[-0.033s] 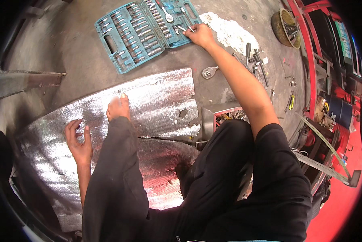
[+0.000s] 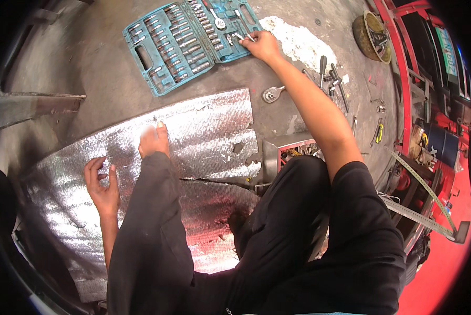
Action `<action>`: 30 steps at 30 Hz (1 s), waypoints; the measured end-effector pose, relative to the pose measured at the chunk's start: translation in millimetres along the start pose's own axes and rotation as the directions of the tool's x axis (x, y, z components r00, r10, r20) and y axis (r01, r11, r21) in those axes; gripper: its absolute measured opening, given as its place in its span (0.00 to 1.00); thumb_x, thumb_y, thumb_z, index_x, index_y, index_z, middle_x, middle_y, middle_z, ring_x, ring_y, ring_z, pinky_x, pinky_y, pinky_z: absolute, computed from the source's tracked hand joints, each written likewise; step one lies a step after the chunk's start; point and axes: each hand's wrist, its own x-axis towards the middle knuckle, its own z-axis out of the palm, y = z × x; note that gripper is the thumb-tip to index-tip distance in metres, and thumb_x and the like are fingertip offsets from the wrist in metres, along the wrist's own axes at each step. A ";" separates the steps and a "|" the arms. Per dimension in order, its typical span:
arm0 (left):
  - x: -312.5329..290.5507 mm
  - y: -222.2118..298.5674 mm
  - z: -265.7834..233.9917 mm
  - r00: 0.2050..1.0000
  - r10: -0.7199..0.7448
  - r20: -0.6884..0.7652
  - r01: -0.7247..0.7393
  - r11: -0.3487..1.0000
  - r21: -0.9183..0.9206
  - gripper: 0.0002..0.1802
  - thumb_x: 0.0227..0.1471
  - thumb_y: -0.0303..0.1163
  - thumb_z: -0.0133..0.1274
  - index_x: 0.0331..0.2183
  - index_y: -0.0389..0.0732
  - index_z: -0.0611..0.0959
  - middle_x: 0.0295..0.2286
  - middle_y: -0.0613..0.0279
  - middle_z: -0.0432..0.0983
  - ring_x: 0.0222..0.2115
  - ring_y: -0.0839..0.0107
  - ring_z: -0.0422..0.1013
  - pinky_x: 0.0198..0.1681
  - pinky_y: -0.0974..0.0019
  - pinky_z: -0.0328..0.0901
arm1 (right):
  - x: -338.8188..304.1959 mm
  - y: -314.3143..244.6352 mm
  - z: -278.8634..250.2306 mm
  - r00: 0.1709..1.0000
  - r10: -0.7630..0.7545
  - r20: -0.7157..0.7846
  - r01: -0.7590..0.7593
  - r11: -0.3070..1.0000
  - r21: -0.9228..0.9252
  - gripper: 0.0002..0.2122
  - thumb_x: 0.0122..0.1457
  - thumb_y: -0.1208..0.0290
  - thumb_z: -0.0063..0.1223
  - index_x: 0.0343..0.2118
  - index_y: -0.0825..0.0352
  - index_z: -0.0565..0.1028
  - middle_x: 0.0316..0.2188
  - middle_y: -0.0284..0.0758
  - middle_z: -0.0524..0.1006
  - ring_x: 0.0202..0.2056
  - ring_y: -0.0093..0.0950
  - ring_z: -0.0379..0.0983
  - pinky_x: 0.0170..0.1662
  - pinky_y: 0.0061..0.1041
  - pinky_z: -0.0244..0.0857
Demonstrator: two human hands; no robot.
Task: The person works on the engine of a red car with another individual, then sits on the floor to organize various tools into a case and a toolbox.
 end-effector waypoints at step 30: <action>-6.9 -22.9 -5.9 1.000 -0.026 -0.006 0.026 0.999 -0.022 0.12 0.55 0.25 0.56 0.43 0.39 0.78 0.46 0.60 0.70 0.43 0.71 0.68 0.37 0.73 0.65 | 28.5 37.7 -26.3 0.996 -0.072 -0.060 0.084 0.967 0.239 0.12 0.51 0.67 0.63 0.39 0.62 0.82 0.37 0.40 0.82 0.41 0.33 0.78 0.46 0.30 0.69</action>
